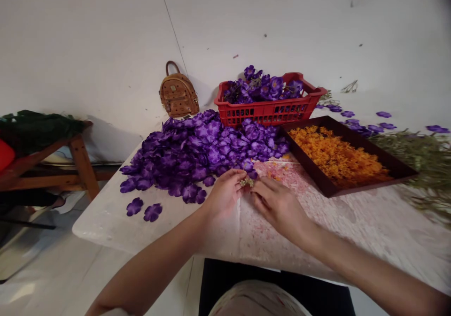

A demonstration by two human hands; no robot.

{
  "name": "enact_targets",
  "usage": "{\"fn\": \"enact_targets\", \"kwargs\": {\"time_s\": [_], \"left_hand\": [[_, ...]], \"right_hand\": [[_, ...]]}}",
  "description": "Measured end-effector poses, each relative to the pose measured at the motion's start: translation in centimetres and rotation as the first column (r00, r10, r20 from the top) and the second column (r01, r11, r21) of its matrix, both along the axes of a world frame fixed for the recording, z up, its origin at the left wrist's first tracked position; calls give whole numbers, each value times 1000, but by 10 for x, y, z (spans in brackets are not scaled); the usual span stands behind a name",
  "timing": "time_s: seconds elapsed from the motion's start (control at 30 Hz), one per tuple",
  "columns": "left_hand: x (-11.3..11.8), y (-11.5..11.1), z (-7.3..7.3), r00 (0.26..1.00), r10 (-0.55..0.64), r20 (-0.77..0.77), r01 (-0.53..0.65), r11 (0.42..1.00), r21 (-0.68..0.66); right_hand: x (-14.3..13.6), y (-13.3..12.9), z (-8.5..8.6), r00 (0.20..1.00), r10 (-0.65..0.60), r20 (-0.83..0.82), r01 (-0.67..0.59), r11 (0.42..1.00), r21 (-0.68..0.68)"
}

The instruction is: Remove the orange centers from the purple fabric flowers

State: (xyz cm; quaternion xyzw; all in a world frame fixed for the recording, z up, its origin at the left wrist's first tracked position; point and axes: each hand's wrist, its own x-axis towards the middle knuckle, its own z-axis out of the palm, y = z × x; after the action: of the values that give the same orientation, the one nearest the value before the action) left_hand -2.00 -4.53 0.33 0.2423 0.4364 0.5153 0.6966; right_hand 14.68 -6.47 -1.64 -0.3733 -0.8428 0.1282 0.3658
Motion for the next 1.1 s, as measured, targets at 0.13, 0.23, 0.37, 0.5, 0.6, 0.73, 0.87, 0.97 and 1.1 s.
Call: {"fn": "enact_targets", "kwargs": {"time_s": [0.13, 0.23, 0.37, 0.5, 0.6, 0.73, 0.87, 0.97, 1.1], "left_hand": [[1, 4, 1, 999, 45, -19, -45, 999, -13], [-6, 12, 8, 979, 119, -164, -104, 990, 96], [-15, 27, 20, 933, 95, -346, -24, 979, 202], [-12, 38, 23, 891, 75, -449, 38, 970, 238], [-8, 41, 18, 865, 121, -487, 39, 951, 306], [-12, 41, 11, 823, 118, -556, 59, 955, 290], [-17, 43, 8, 752, 78, -654, 109, 964, 241], [-16, 44, 7, 730, 44, -682, 154, 962, 227], [-16, 46, 2, 766, 21, -643, 176, 955, 241]], "right_hand": [[-2, -5, 2, 987, 32, 158, -48, 994, 96], [4, 7, 8, 998, 0, 61, 2, 1000, -19], [8, 38, 11, 990, -128, 64, 132, 990, -55], [-3, 65, 3, 966, -154, 209, 170, 983, -64], [-9, 76, -7, 951, -155, 267, 170, 985, -35], [-4, 82, -14, 976, -178, 124, 180, 984, -5], [2, 81, -9, 977, -196, -84, 198, 980, 22], [4, 77, -2, 985, -158, -73, 163, 984, 69], [3, 73, 0, 995, -100, -20, 101, 991, 85]]}}
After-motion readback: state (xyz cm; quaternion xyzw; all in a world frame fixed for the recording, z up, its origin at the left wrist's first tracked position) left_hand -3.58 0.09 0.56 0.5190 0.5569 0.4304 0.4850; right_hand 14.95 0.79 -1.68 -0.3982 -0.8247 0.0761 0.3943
